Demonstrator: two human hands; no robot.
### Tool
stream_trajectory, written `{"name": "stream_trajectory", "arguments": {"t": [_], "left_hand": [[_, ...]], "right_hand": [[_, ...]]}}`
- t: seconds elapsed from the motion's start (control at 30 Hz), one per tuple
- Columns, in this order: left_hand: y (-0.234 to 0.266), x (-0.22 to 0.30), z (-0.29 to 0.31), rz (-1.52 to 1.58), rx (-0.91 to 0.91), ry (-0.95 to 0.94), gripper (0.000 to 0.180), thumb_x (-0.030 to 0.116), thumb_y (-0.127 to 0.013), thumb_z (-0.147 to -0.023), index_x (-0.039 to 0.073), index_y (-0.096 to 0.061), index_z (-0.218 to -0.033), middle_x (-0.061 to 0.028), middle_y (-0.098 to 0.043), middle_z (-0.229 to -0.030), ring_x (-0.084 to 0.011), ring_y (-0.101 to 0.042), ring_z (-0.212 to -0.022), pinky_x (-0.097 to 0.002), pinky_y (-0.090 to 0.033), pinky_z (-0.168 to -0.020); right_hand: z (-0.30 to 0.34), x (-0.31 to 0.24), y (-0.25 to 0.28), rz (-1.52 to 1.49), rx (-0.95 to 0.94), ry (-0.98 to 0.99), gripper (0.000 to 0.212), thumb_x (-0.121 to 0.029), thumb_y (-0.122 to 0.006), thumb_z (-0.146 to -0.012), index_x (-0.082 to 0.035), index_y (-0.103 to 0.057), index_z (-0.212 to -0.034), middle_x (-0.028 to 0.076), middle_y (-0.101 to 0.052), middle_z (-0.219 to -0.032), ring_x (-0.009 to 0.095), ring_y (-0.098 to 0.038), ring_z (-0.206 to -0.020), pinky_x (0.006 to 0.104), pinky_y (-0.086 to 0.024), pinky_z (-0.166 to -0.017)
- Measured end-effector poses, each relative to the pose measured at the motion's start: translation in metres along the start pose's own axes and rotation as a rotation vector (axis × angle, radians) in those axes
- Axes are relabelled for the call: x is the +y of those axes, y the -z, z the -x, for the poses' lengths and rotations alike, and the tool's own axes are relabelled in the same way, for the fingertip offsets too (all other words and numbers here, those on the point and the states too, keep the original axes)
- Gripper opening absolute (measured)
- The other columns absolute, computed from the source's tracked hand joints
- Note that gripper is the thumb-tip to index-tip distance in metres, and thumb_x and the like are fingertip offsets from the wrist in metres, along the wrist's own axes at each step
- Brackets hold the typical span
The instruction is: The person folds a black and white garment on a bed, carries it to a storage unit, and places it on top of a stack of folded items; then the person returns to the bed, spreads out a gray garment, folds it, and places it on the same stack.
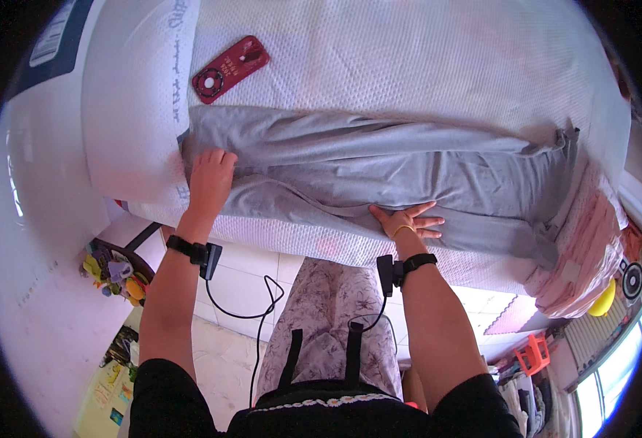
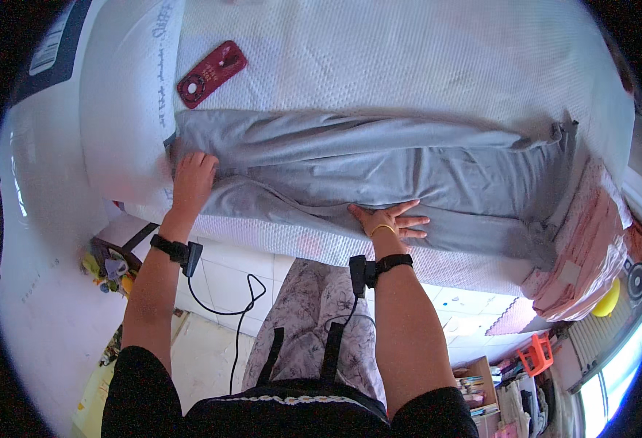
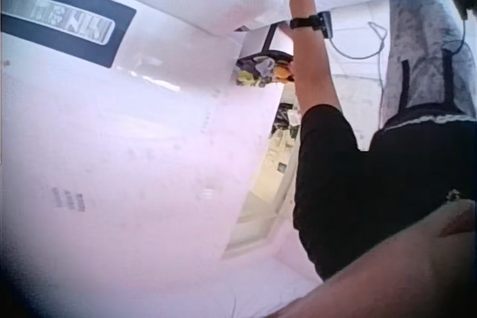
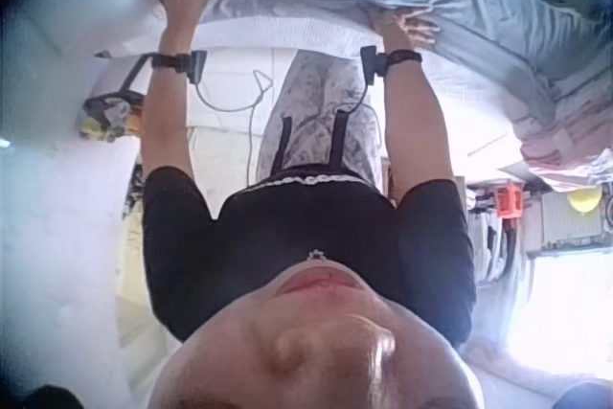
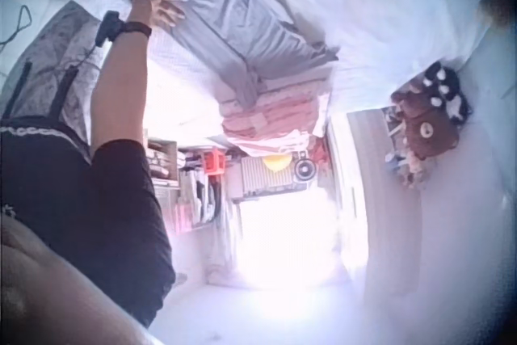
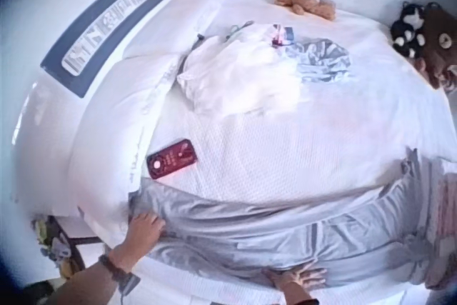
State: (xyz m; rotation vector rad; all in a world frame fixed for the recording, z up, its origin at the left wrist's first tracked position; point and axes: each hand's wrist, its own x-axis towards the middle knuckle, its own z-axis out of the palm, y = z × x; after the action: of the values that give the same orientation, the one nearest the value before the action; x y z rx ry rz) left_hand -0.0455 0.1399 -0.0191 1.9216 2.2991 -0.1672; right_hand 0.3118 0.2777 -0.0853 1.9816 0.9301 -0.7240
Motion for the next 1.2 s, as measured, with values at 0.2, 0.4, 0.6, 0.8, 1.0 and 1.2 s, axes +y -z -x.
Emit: {"name": "stream_trajectory", "arguments": {"t": [0.2, 0.4, 0.6, 0.8, 1.0, 1.2], "left_hand": [[0.007, 0.093, -0.053, 0.265, 0.037, -0.171, 0.008, 0.012, -0.062, -0.083, 0.010, -0.060, -0.090, -0.0073, -0.057, -0.087, -0.0268, -0.061, -0.090, -0.0433, -0.048, -0.081], [0.006, 0.212, -0.121, 0.398, 0.061, -0.407, 0.013, 0.017, -0.063, -0.084, 0.009, -0.059, -0.093, -0.0067, -0.058, -0.088, -0.0262, -0.062, -0.089, -0.0411, -0.050, -0.079], [-0.001, 0.281, -0.169, 0.279, 0.009, -0.286, 0.026, 0.020, -0.072, -0.082, 0.008, -0.056, -0.098, -0.0091, -0.060, -0.095, -0.0276, -0.063, -0.093, -0.0408, -0.051, -0.078], [-0.020, 0.297, -0.182, 0.165, 0.081, -0.149, 0.009, 0.013, -0.059, -0.084, 0.010, -0.059, -0.093, -0.0066, -0.063, -0.091, -0.0249, -0.066, -0.090, -0.0400, -0.054, -0.074], [-0.011, 0.292, -0.187, 0.116, 0.017, -0.097, 0.007, 0.010, -0.057, -0.085, 0.008, -0.060, -0.090, -0.0076, -0.064, -0.091, -0.0283, -0.066, -0.091, -0.0423, -0.053, -0.076], [0.004, 0.289, -0.178, 0.198, 0.089, -0.145, 0.005, 0.012, -0.059, -0.089, 0.007, -0.058, -0.090, -0.0104, -0.063, -0.090, -0.0310, -0.064, -0.089, -0.0449, -0.051, -0.073]], "right_hand": [[0.001, 0.002, 0.005, -0.059, -0.011, 0.003, 0.168, -0.071, -0.088, -0.049, -0.023, 0.044, -0.142, 0.027, 0.036, -0.154, 0.052, 0.024, -0.144, 0.0713, -0.011, -0.114], [0.003, 0.002, 0.004, -0.078, -0.048, 0.007, 0.171, -0.068, -0.090, -0.046, -0.023, 0.043, -0.143, 0.027, 0.040, -0.152, 0.052, 0.029, -0.142, 0.0726, -0.011, -0.113], [0.003, 0.006, 0.013, -0.140, -0.084, 0.070, 0.169, -0.070, -0.089, -0.046, -0.025, 0.039, -0.147, 0.027, 0.041, -0.151, 0.053, 0.031, -0.141, 0.0765, -0.007, -0.110], [0.001, 0.023, 0.028, -0.180, -0.207, 0.191, 0.161, -0.069, -0.087, -0.053, -0.024, 0.035, -0.149, 0.029, 0.039, -0.152, 0.056, 0.033, -0.138, 0.0771, -0.006, -0.109], [-0.030, 0.084, 0.044, 0.141, -0.347, 0.656, 0.147, -0.072, -0.080, -0.062, -0.020, 0.020, -0.157, 0.033, 0.027, -0.156, 0.060, 0.018, -0.142, 0.0701, -0.014, -0.113], [-0.170, 0.140, 0.139, -0.035, 0.664, 1.457, 0.060, -0.023, -0.073, -0.085, -0.010, -0.049, -0.138, 0.016, -0.059, -0.125, 0.033, -0.056, -0.117, 0.0431, -0.049, -0.096]]}}
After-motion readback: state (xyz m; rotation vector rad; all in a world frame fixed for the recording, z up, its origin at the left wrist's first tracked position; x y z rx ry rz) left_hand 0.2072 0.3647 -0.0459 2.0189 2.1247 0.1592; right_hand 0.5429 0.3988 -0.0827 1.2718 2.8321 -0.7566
